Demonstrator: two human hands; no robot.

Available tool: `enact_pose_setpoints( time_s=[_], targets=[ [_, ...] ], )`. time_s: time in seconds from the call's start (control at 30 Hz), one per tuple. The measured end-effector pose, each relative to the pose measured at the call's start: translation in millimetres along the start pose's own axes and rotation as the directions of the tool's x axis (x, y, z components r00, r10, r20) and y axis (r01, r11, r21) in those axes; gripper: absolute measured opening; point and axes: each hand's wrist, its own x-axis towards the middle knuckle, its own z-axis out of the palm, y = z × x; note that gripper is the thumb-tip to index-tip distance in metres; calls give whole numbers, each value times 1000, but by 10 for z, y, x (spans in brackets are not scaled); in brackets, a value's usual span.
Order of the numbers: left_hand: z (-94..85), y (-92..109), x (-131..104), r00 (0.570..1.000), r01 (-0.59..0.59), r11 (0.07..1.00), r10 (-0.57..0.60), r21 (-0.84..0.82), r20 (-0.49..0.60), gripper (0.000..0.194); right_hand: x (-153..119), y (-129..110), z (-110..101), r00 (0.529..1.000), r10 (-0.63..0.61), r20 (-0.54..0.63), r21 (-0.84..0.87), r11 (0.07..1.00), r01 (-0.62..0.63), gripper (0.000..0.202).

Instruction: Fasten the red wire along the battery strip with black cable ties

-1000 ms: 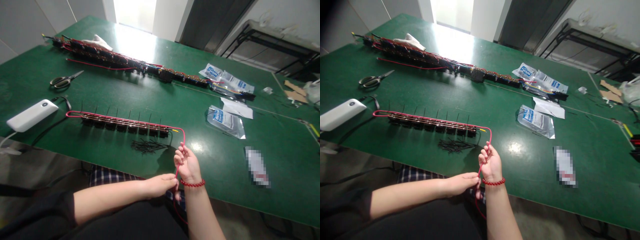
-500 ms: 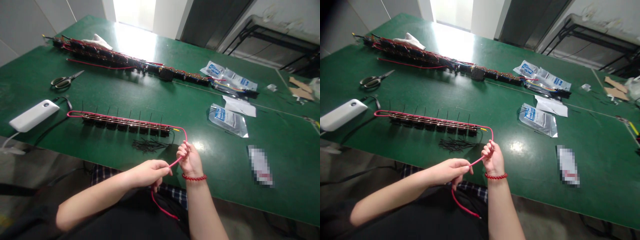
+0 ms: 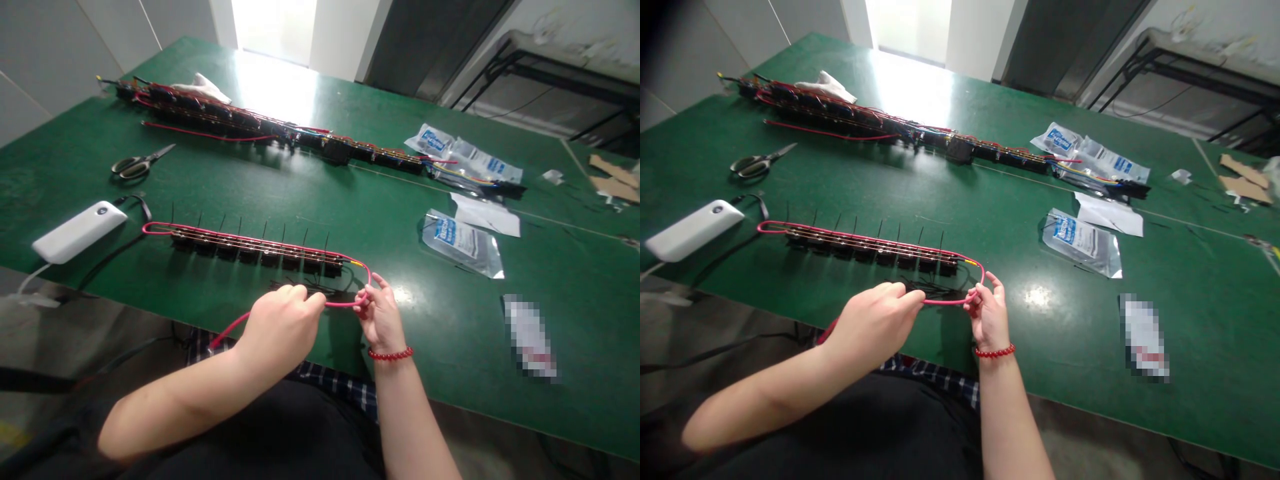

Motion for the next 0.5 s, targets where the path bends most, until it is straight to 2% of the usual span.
enact_pose_setpoints(
  time_s=[0.1, 0.23, 0.37, 0.5],
  targets=[
    [13, -65, 33, 998, -37, 996, 41, 76, -45, 18, 54, 74, -62, 997, -80, 26, -101, 992, 82, 62],
    [114, -286, 100, 990, -64, 993, 75, 100, -116, 18, 143, 105, -138, 964, -209, 166, -342, 905, 255, 40],
    [274, -638, 169, 977, -102, 988, 122, 117, -176, 24, 212, 38, -194, 895, -217, 391, -544, 730, 415, 42],
    [449, -922, 221, 969, -126, 987, 145, 105, -202, 29, 294, -16, -230, 802, -299, 517, -624, 509, 593, 46]
  ],
)
